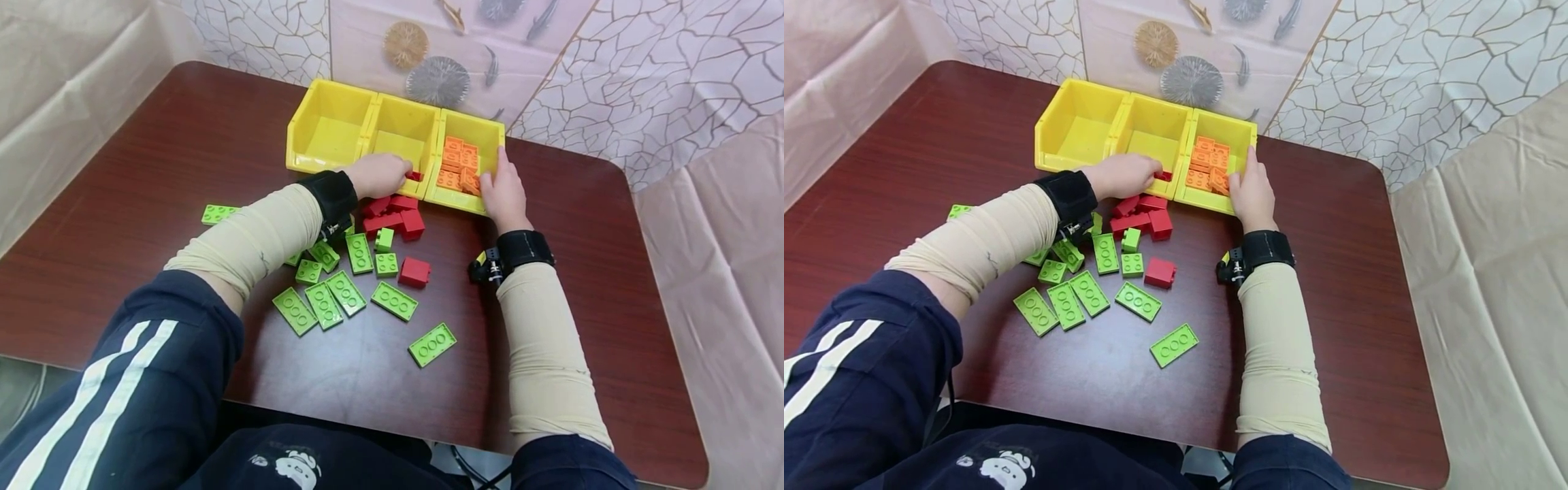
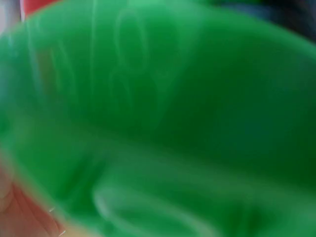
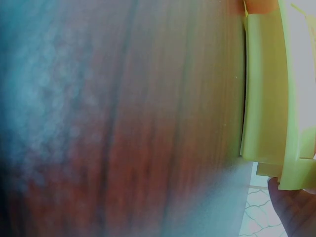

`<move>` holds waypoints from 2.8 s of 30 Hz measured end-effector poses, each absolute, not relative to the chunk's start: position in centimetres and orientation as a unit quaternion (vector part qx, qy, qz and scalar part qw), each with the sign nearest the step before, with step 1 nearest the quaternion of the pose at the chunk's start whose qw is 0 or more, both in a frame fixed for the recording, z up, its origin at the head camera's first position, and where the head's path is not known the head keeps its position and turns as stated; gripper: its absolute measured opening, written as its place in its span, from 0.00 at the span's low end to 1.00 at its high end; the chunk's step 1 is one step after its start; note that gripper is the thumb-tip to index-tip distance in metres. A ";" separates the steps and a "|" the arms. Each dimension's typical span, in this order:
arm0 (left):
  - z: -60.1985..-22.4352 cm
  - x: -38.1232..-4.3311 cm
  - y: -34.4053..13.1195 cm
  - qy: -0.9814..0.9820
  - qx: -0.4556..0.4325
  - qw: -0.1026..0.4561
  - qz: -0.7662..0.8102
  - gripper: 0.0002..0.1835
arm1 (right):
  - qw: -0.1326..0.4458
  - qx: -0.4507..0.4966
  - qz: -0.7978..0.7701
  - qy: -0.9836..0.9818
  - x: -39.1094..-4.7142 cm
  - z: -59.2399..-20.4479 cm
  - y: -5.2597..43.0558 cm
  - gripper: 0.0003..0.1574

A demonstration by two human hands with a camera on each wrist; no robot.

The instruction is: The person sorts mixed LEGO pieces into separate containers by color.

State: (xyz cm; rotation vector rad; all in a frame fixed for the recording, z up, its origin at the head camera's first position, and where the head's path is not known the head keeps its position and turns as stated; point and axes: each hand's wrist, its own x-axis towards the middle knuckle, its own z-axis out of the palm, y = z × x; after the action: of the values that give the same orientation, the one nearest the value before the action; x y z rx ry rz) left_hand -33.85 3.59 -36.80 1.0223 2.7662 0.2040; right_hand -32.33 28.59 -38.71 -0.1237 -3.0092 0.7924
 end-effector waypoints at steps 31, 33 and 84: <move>-33.9 -27.7 -10.5 0.931 0.350 0.040 0.097 0.17 | 0.019 -0.026 0.258 -0.966 -31.7 -38.6 28.3 0.39; -34.0 -27.3 -11.5 0.933 0.343 0.036 0.101 0.16 | 0.021 -0.022 0.258 -0.966 -31.7 -38.6 28.4 0.39; -36.7 -20.9 -18.4 0.953 0.284 0.088 0.053 0.27 | 0.019 -0.008 0.275 -0.961 -31.6 -38.6 28.1 0.38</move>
State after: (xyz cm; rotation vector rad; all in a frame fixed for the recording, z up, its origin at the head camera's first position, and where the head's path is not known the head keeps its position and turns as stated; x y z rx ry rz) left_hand -20.89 -18.45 -36.69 0.8448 2.8372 0.1589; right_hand -31.57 28.13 -38.58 -0.0246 -2.9833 0.8541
